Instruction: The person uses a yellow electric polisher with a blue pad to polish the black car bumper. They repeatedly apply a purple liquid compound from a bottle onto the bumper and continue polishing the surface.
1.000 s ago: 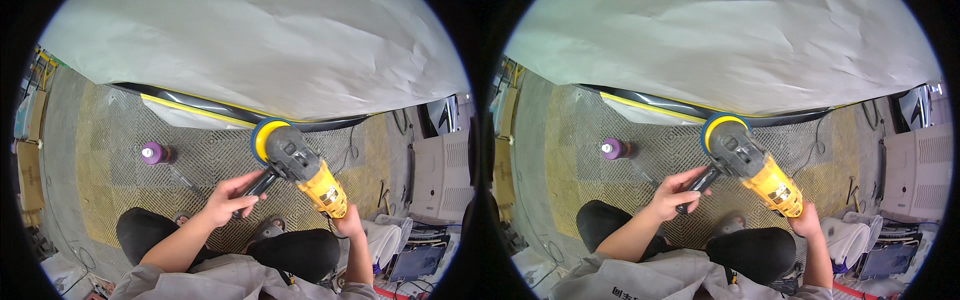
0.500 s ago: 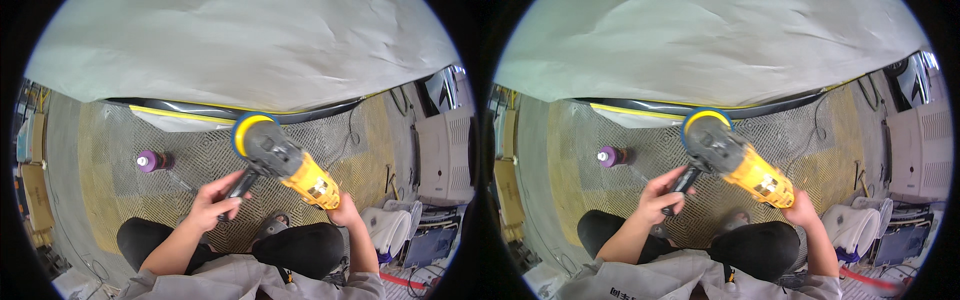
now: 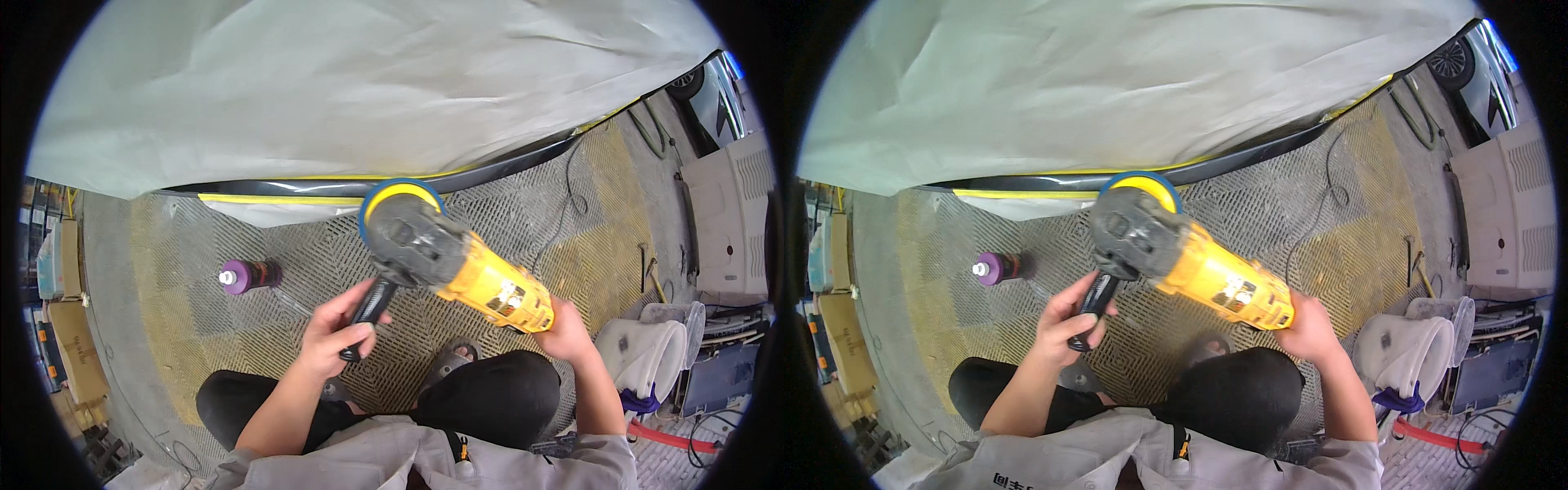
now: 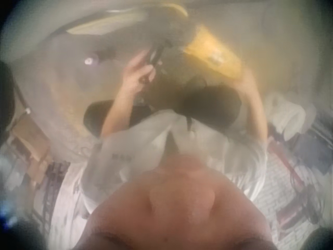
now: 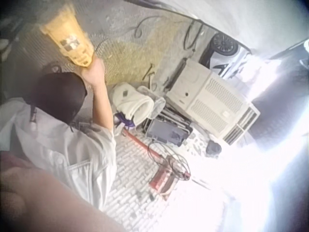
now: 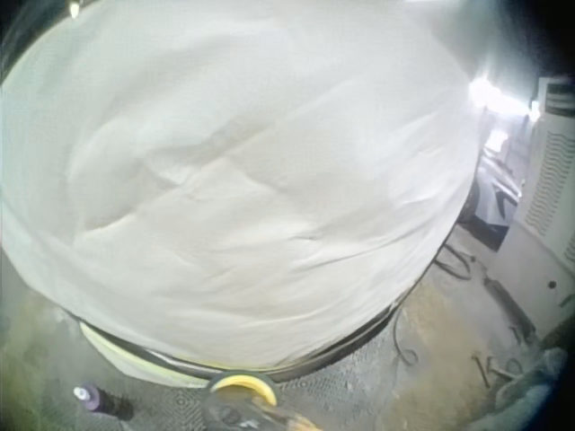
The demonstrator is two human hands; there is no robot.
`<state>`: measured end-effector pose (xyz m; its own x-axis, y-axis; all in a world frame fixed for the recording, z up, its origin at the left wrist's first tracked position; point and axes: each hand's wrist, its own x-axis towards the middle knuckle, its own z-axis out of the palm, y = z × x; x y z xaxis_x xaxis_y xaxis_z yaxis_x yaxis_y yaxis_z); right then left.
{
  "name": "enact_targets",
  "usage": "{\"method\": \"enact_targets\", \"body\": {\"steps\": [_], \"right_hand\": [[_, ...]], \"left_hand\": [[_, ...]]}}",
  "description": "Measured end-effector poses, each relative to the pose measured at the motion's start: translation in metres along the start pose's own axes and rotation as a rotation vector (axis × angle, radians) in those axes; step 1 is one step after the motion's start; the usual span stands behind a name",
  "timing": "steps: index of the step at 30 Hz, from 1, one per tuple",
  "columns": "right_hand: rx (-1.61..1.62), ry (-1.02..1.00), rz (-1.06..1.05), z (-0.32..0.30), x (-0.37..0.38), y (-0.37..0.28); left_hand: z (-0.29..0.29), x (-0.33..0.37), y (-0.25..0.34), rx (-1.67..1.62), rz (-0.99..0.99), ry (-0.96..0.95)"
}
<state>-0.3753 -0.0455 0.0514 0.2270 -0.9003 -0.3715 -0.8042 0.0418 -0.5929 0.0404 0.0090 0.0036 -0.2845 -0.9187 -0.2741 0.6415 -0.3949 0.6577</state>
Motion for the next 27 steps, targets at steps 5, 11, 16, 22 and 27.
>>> {"method": "enact_targets", "body": {"steps": [5, 11, 16, 22, 27], "right_hand": [[0.122, 0.058, 0.068, -0.016, -0.014, 0.052], [0.247, 0.12, 0.024, -0.024, -0.016, 0.106], [0.335, 0.146, 0.049, -0.032, -0.008, 0.153], [0.368, 0.211, -0.056, -0.04, 0.005, 0.197], [0.361, 0.207, 0.02, -0.054, 0.013, 0.218]], "left_hand": [[0.044, 0.04, -0.018, 0.077, -0.092, -0.055], [0.083, 0.085, -0.04, 0.192, -0.125, -0.111], [0.11, 0.12, -0.052, 0.236, -0.132, -0.153], [0.142, 0.155, -0.065, 0.285, -0.136, -0.176], [0.168, 0.184, -0.073, 0.35, -0.136, -0.199]]}}
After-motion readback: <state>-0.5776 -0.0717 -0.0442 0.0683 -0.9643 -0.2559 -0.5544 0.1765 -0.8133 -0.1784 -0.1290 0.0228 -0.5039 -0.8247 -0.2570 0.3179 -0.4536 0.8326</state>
